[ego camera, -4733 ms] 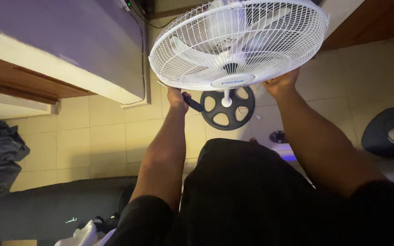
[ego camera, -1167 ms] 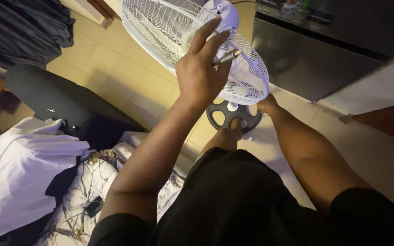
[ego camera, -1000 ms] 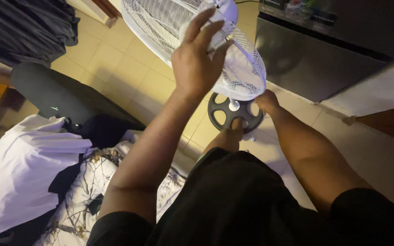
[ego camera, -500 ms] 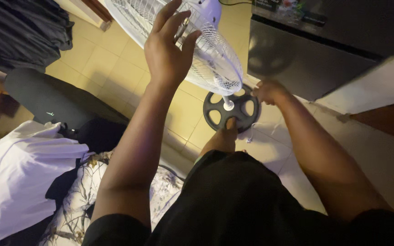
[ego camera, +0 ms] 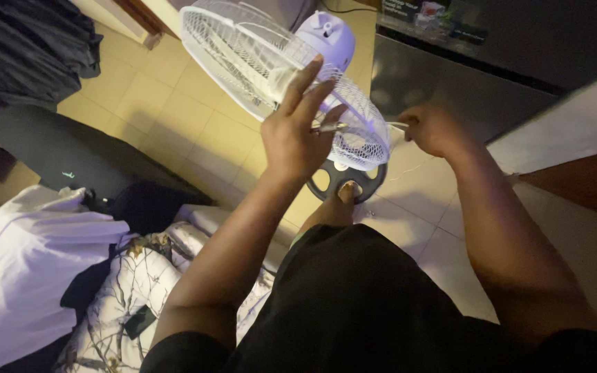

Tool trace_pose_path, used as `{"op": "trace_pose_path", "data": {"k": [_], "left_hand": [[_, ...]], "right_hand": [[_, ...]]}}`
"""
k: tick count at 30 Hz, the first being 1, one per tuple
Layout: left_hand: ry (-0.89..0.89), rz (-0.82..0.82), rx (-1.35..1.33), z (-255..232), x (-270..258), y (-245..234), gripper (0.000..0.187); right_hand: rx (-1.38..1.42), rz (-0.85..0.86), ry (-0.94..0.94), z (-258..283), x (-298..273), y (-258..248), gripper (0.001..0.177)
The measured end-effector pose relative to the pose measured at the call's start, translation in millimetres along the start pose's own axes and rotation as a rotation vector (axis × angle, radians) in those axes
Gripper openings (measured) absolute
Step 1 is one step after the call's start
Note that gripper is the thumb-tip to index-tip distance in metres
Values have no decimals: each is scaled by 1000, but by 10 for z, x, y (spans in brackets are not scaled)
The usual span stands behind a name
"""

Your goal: The person assembles a white pedestal fan by attaching the front grille and securing it with a screw. They use a screwdriver to tighten the central screw and then plug the fan into a wall socket to test it.

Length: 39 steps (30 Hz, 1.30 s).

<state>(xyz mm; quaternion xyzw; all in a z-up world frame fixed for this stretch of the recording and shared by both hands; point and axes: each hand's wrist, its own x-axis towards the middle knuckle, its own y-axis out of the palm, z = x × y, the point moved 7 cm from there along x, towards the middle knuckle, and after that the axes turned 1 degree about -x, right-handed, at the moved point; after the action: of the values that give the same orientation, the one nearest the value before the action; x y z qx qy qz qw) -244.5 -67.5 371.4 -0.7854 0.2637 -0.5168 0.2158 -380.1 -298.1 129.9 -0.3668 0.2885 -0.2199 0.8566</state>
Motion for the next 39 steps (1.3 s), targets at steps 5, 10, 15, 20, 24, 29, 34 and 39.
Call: {"op": "trace_pose_path", "data": {"k": [5,10,15,20,24,29,34,39], "left_hand": [[-14,-22,-83,-60,-12,-51,39],[21,-143,-231,-30,-250,-278,38],[-203,-216,-346,487,-861,-487,26],[-665,-185,-206,1487,-1715,-515,18],[-905,15,-66,2218,-2485,-416,22],[-1139,429,-69,2960,-3239,174,31],[-960,960,-336,2972,-3376,1563,40],[-606,1116,-326,2801,-3133,2399,48]], "right_hand": [[80,-20,72,-353,-15,153,37],[-217,-127,-164,-1027,83,583,41],[-209,151,234,-1815,-9,1445,31],[219,-101,129,-1714,-223,1690,24],[132,-223,278,-1616,-313,1556,30],[328,-431,443,-1432,-190,1182,35],[855,-379,624,-1130,89,1629,33],[1114,-388,652,-926,159,1971,32]]}}
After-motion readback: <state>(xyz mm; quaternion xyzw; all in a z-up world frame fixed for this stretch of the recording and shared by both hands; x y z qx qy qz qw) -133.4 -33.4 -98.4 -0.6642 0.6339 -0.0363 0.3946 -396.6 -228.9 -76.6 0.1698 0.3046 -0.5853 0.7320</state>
